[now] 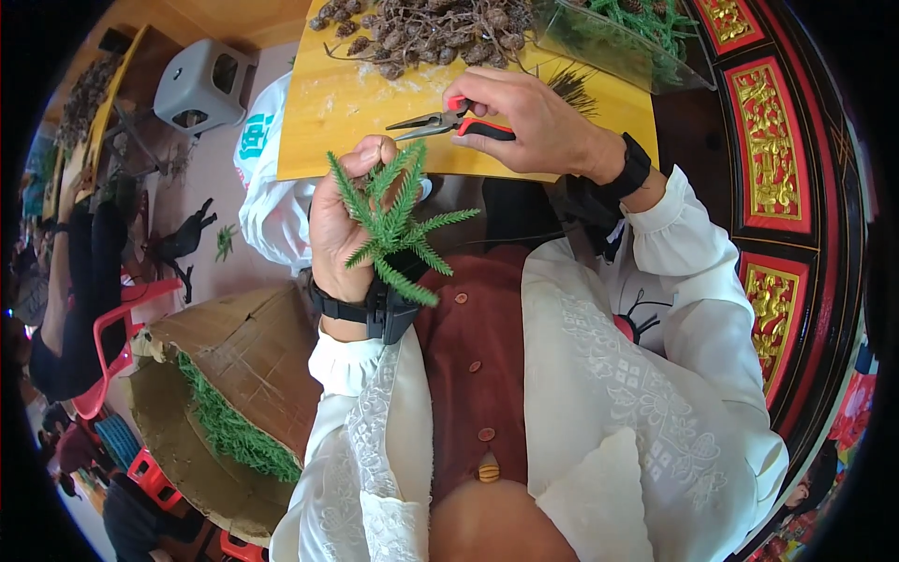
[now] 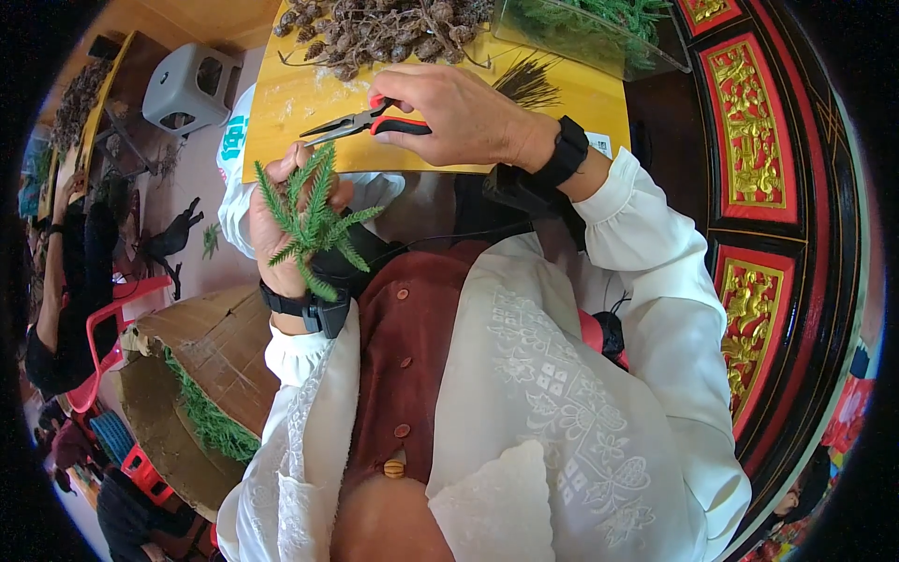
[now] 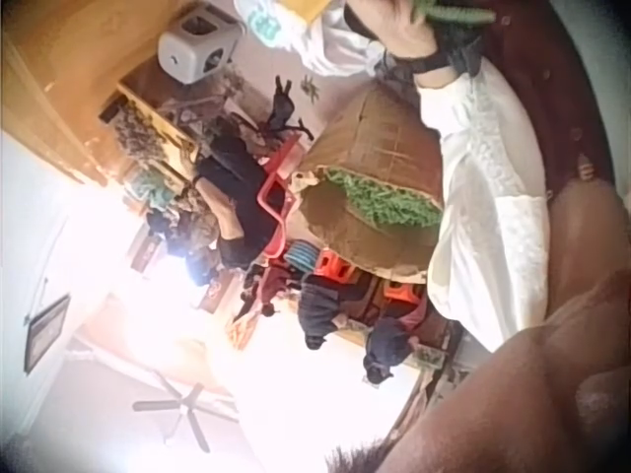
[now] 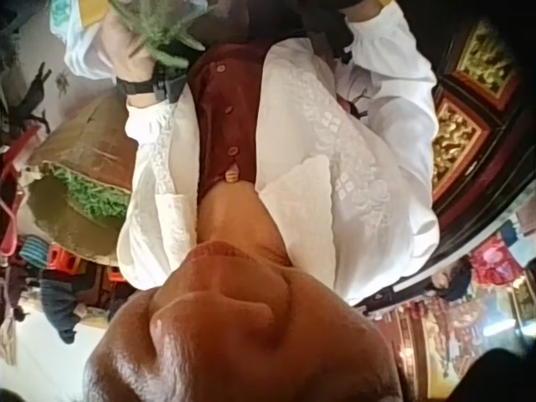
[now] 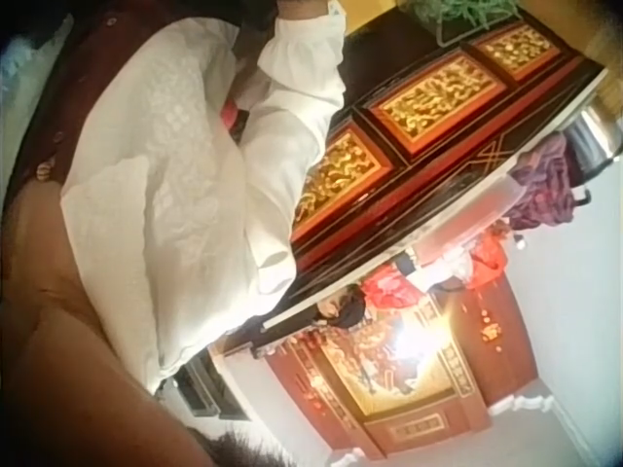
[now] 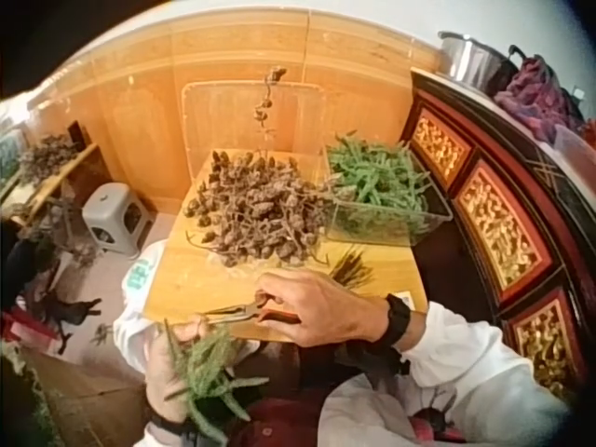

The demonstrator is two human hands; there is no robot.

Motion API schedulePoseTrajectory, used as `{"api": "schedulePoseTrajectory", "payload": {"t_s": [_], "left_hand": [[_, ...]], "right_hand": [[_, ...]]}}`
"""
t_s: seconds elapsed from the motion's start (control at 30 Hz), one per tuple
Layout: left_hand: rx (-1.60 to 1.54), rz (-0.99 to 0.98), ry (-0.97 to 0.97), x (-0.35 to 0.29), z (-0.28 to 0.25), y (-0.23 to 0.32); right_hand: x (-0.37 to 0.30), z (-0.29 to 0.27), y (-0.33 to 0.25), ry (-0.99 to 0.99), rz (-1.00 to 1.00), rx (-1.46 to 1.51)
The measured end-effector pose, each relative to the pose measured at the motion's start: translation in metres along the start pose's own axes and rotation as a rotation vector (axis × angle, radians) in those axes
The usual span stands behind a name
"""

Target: Trimming green plastic leaves and wiring brown decorative pods to assemble artificial plants.

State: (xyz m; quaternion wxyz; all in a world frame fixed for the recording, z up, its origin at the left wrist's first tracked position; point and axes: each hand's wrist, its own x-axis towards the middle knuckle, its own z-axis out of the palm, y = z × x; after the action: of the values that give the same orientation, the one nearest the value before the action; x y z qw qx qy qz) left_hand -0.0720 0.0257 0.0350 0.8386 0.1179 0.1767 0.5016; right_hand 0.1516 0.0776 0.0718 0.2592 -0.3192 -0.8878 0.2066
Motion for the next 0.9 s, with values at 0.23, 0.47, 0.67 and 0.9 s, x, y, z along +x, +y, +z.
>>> {"api": "schedulePoseTrajectory", "payload": {"t_s": [0.23, 0.47, 0.67, 0.9], "left_hand": [[-0.102, -0.086, -0.052, -0.003, 0.010, -0.008], [-0.154, -0.110, -0.127, -0.004, 0.014, -0.010], [0.416, 0.262, 0.256, 0.001, 0.008, -0.003], [0.699, 0.511, 0.383, 0.003, 0.017, -0.008]], "right_hand": [[0.008, 0.003, 0.006, -0.038, -0.127, 0.022], [0.009, 0.002, 0.008, -0.045, -0.123, 0.049], [0.003, 0.004, -0.009, -0.239, 0.289, 0.111], [0.002, -0.005, -0.024, -0.131, 0.406, 0.073]]}}
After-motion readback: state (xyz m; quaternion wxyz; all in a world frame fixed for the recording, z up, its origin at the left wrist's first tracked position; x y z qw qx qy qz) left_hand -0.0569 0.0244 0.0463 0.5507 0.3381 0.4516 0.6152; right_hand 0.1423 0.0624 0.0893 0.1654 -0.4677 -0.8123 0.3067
